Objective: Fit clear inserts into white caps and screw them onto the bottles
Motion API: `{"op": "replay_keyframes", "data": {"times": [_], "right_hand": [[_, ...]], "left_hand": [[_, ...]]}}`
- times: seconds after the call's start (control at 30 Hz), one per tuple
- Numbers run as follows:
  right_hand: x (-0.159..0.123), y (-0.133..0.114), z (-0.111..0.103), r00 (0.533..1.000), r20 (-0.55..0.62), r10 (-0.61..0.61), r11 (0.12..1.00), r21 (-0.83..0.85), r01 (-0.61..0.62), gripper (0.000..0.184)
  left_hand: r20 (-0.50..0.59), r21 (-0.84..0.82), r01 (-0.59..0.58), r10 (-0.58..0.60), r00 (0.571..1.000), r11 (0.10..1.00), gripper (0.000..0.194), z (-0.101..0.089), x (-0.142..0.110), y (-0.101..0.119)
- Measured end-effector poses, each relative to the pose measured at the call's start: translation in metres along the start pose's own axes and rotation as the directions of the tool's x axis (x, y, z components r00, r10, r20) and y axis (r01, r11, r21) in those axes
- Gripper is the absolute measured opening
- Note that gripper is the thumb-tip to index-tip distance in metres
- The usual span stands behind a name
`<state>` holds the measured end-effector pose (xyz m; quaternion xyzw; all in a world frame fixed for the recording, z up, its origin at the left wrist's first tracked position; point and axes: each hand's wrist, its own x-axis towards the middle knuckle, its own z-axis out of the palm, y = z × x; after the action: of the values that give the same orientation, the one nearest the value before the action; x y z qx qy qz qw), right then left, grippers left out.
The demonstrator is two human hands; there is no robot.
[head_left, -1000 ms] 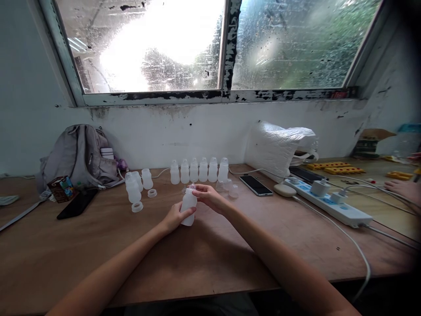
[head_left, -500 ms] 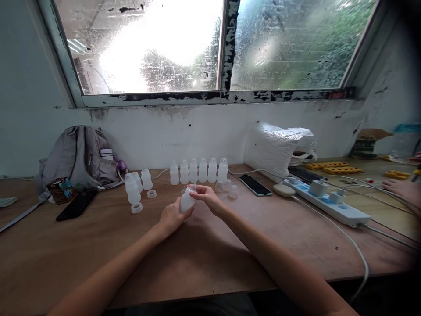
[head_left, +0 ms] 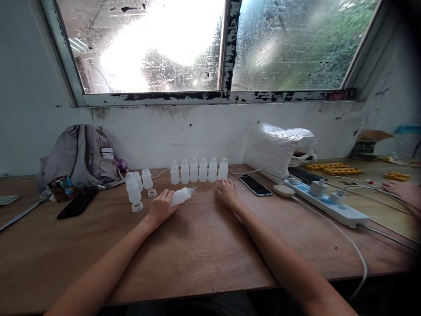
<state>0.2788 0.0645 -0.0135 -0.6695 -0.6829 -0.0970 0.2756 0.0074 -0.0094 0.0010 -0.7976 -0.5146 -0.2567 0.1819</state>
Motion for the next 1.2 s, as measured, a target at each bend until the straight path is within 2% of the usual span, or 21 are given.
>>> {"op": "replay_keyframes", "data": {"times": [0.17,0.37,0.47,0.53,0.6,0.63,0.73,0.8,0.87,0.97,1.2], "right_hand": [[0.004,-0.004,-0.008,1.0,-0.009,-0.017,1.0,0.002,0.017,0.032],[0.005,-0.002,-0.011,0.996,0.082,-0.019,1.0,0.018,0.018,0.03],[0.006,-0.004,-0.014,0.998,0.053,-0.014,0.994,0.112,0.008,0.027],[0.007,-0.007,-0.018,1.0,-0.013,0.017,0.966,0.26,-0.013,0.027],[0.009,-0.011,-0.022,0.997,-0.044,0.065,0.876,0.481,-0.036,0.027],[0.01,-0.014,-0.024,0.995,-0.034,0.09,0.797,0.602,-0.052,0.028],[0.009,-0.024,-0.03,0.988,0.075,0.134,0.459,0.879,-0.129,0.033],[0.006,-0.032,-0.033,0.977,0.167,0.132,0.245,0.95,-0.195,0.033],[0.002,-0.038,-0.038,0.964,0.248,0.1,0.113,0.959,-0.259,0.032],[-0.003,-0.045,-0.044,0.947,0.319,0.043,0.036,0.947,-0.32,0.03],[-0.009,-0.052,-0.044,0.942,0.331,-0.05,0.029,0.943,-0.33,0.03]], "left_hand": [[-0.002,-0.035,-0.008,0.008,1.0,0.999,0.041,0.002,-0.001,0.0],[-0.022,-0.062,-0.001,0.0,1.0,0.998,0.045,0.003,-0.001,-0.002],[-0.004,-0.051,0.016,-0.016,1.0,0.999,0.045,0.004,-0.001,-0.003],[0.009,-0.038,0.018,-0.018,1.0,0.999,0.045,0.005,-0.001,-0.003],[0.009,-0.035,0.005,-0.005,1.0,0.999,0.044,0.006,-0.001,-0.003],[0.007,-0.039,-0.006,0.006,1.0,0.999,0.044,0.006,-0.001,-0.003],[-0.004,-0.081,-0.037,0.037,0.999,0.996,0.046,0.004,-0.001,-0.002],[-0.02,-0.147,-0.051,0.049,0.999,0.988,0.048,0.001,-0.001,0.0],[-0.028,-0.219,-0.054,0.05,0.998,0.974,0.049,-0.001,-0.001,0.001],[0.007,-0.256,-0.058,0.062,0.998,0.965,0.047,-0.003,-0.002,0.002],[0.064,-0.215,-0.118,0.135,0.989,0.97,0.045,-0.004,-0.002,0.001]]}}
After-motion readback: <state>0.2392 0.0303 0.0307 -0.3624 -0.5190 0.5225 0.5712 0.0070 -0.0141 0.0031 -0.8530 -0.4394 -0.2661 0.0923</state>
